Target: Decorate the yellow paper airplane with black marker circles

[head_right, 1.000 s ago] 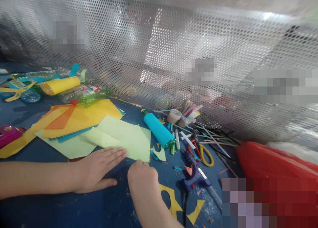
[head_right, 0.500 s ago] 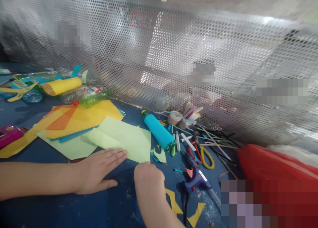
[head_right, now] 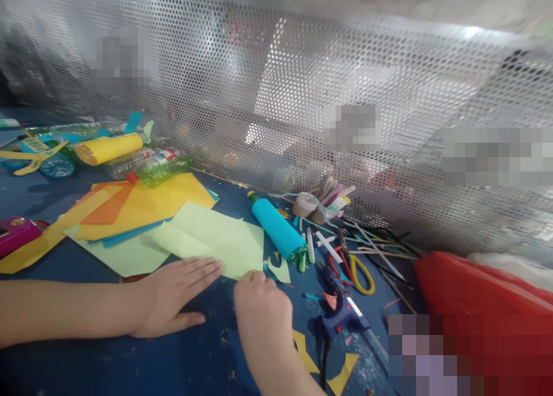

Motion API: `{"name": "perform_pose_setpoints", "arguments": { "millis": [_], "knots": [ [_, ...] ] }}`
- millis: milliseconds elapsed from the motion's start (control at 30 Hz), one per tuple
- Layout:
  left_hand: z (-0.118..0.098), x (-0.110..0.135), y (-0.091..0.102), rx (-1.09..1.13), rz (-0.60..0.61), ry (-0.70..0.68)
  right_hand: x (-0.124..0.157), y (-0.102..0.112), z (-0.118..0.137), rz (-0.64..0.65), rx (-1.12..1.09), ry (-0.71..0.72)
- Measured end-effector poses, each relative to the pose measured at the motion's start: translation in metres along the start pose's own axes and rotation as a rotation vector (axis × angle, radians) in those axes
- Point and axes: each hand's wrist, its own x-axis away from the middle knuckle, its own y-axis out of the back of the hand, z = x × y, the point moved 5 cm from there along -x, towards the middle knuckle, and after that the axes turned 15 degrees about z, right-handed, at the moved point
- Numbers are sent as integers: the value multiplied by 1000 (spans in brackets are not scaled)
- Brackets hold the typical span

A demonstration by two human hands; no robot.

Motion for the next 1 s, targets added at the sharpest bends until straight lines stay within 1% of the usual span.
{"name": "perform_pose_setpoints", "arguments": {
  "millis": [33,67,100,200,267,500,600,700,800,900,1000],
  "knots": [
    [0,0,0,4,0,0,0,0,5,-59,13,38],
    [0,-1,1,9,2,-1,0,-3,10,-100,25,100],
    [-1,-1,1,14,6,-1,0,-7,14,-123,30,130],
    [-2,0,2,23,39,15,-2,-21,18,-94,29,151],
    [-3,1,2,28,63,48,-2,-26,17,-59,18,155],
    [0,7,-4,61,61,206,-2,-26,16,39,-12,123],
    [2,9,-7,80,54,219,-2,-27,17,49,-25,105],
    [6,10,-8,95,4,217,-2,-29,17,41,-22,86],
    [10,10,-11,75,-1,254,-4,-33,16,47,-9,92],
    [11,12,-11,43,-7,340,-5,-37,15,55,-5,118],
    [11,15,-9,13,26,476,-6,-40,14,53,-13,131]
  ]
}}
